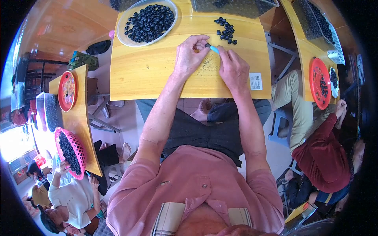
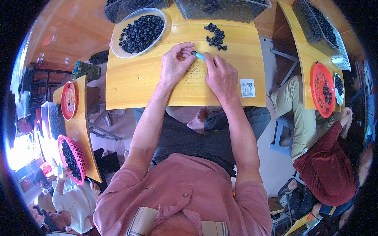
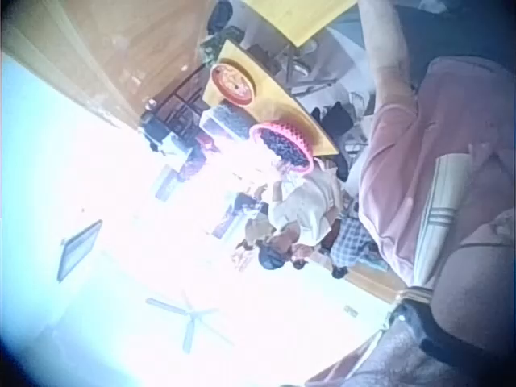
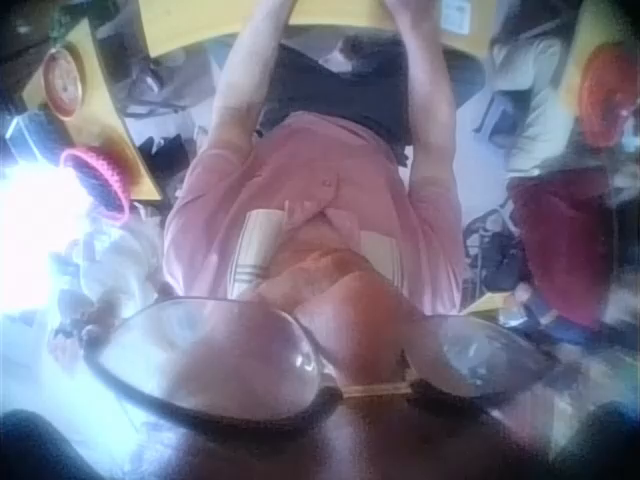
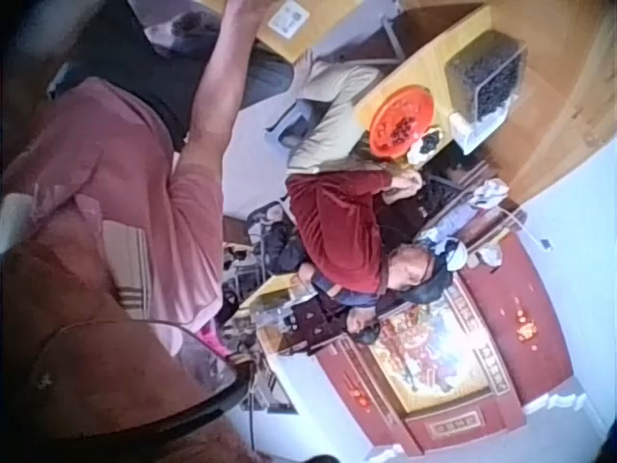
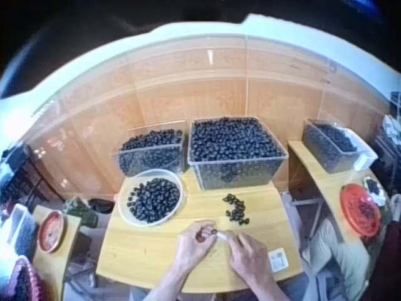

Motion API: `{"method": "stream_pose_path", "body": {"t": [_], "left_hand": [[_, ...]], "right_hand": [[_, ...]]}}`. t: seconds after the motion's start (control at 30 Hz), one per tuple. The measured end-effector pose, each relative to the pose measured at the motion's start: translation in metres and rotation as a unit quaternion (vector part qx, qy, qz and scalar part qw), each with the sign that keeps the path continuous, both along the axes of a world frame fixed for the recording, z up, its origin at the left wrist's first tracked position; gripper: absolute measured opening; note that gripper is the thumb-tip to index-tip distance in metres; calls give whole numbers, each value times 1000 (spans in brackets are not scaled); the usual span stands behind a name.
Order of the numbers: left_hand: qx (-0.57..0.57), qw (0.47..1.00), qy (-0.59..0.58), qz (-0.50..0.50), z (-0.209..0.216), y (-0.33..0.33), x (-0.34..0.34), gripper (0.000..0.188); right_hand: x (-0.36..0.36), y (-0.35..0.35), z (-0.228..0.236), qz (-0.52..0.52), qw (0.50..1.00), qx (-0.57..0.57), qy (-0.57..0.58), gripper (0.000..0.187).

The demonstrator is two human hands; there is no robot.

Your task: The person cleans small plastic components by hand, using a hand scraper to remove flash from them on a workbench.

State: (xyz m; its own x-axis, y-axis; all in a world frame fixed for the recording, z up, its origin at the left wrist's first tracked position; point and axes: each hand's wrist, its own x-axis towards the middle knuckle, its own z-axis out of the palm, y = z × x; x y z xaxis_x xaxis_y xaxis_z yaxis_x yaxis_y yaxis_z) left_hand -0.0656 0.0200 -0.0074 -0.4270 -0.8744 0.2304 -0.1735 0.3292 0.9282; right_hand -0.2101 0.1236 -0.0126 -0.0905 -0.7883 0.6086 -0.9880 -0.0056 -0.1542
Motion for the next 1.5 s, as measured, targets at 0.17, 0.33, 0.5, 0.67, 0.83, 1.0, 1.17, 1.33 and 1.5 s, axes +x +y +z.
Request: {"method": "stream_pose_path", "body": {"t": [0.17, 0.33, 0.5, 0.67, 0.83, 1.0, 1.17, 1.33, 1.5], "left_hand": [[22, 999, 37, -17, -1, 1, 3, 37], [30, 998, 49, -21, -1, -3, 0, 39], [102, 981, 164, 21, -5, -3, 5, 32], [-87, 980, 129, 121, 2, -16, 19, 17], [-220, 945, 49, 237, 38, -76, 74, 17], [-363, 908, -108, 178, 67, -95, 55, 21], [-272, 956, -100, -48, 23, -91, -13, 26], [-292, 945, -128, -74, 4, -95, -61, 28], [-285, 932, -199, -100, -4, -96, -64, 17]], "right_hand": [[2, 0, 1, 6, 1000, -9, -13, 39], [-1, -2, 1, 3, 1000, -6, -25, 36], [-2, -2, -1, -42, 998, 48, -26, 35], [-4, 4, -2, -53, 997, 38, -28, 36], [-1, 0, 1, -56, 997, 9, -51, 34], [-5, -2, 1, -78, 992, -38, -92, 32], [-6, -5, 4, -77, 988, -88, -101, 29], [-6, -4, -3, -77, 989, -81, -98, 25], [-5, -4, -2, -81, 989, -76, -96, 23]]}}
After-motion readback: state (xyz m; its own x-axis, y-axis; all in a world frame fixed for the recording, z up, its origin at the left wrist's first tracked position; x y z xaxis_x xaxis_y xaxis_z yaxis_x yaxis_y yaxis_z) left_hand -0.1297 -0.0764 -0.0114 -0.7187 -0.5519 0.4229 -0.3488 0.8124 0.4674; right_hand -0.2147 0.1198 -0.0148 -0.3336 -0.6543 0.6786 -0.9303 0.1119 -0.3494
